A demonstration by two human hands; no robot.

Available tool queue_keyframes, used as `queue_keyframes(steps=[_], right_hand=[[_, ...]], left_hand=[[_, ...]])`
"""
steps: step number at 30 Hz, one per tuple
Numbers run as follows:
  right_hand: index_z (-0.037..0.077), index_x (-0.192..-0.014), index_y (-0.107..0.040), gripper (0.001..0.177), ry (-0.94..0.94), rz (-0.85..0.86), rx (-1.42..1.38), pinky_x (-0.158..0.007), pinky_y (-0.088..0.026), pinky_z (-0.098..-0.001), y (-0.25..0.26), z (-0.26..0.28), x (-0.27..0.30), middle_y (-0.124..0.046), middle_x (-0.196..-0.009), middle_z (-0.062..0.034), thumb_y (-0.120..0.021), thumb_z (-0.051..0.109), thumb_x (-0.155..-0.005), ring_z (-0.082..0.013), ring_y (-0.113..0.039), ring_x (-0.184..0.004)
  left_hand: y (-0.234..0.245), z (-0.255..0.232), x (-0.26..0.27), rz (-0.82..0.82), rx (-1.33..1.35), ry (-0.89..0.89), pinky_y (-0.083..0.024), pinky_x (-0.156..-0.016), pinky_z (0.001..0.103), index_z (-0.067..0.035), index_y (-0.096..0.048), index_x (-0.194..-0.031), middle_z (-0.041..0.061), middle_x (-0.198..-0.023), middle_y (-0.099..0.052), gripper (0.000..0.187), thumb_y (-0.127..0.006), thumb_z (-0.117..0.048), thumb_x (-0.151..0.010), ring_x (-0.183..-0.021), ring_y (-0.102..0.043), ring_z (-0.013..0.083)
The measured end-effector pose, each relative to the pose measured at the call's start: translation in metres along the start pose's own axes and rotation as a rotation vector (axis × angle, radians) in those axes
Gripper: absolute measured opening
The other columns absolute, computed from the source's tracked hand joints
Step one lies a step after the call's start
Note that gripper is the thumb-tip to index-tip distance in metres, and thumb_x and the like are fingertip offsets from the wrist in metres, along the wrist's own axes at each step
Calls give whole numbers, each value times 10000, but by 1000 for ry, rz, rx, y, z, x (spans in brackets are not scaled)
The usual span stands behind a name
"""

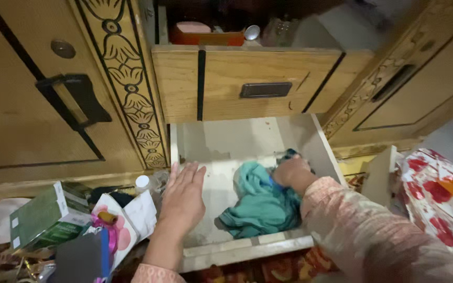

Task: The person organizes a cluttered drawer by removing various items, placing a cloth inside, and then arranging papers, a brush, and other small objects back into the drawer.

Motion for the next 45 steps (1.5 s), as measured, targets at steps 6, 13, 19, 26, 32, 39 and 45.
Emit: queue_keyframes(steps=[6, 13, 19, 26, 32, 39, 45], right_hand=[[138, -1219, -773, 406, 227, -290, -213, -956, -579, -444, 5, -15, 1, -761, -1168, -146, -600, 343, -915, -341, -736, -1068], [163, -1209, -617, 299, 388, -255, -1443, -803, -599, -400, 36, -26, 13, -720, -1095, -9, -658, 254, -927, -167, -691, -1029], [70, -1055, -741, 303, 375, -282, -221, -808, -563, -431, 16, -41, 44, -762, -1007, -167, -749, 235, -801, -323, -720, -929], [40, -1332, -562, 810, 495, -262, -388, -908, -556, -467, 21, -15, 48, -667, -1173, -200, -771, 582, -767, -360, -696, -1072], [109, -1565, -369, 947, 870, -470, -479, -1080, -376, -549, 45, 96, 80, -491, -1434, -317, -744, 585, -838, -474, -426, -1325], [82, -1131, -724, 351, 543, -483, -405, -759, -548, -470, 69, 7, 25, -719, -932, -178, -750, 286, -846, -353, -697, -850], [80, -906, -764, 148, 514, -189, 122, -844, -552, -475, 4, -51, 60, -736, -950, -173, -666, 134, -809, -366, -702, -955]], left_hand=[[2, -1, -2, -17, 8, 10, -83, -1258, 442, -19, -505, -1406, 186, -1513, -467, 633, -492, 38, -776, -1461, -361, 263], [8, -1, 2, -99, 52, -36, -121, -1265, 457, -29, -537, -1382, 200, -1480, -515, 584, -522, 14, -800, -1441, -410, 293], [4, 1, 2, -69, 27, -17, -113, -1263, 457, -30, -535, -1388, 199, -1489, -503, 638, -532, 28, -753, -1438, -411, 281], [5, -1, 1, -46, 38, -17, -108, -1261, 454, -24, -538, -1374, 200, -1475, -508, 646, -572, 35, -731, -1437, -408, 290], [7, -4, 2, -50, 33, -23, -107, -1258, 464, -25, -538, -1365, 193, -1475, -508, 645, -604, 23, -726, -1426, -416, 282], [12, -10, 2, -24, 20, -54, -131, -1247, 477, -24, -517, -1399, 212, -1502, -468, 648, -601, 13, -757, -1449, -385, 311], [10, -84, 10, 53, 100, -218, -147, -1203, 486, -18, -472, -1443, 216, -1566, -379, 648, -552, 43, -803, -1462, -309, 349]])
Point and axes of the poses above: each hand's wrist, its own x-axis away from the middle knuckle, its own y-axis out of the back of the hand, z = x × y, the point moved 9 cm from there along -x, towards the middle knuckle
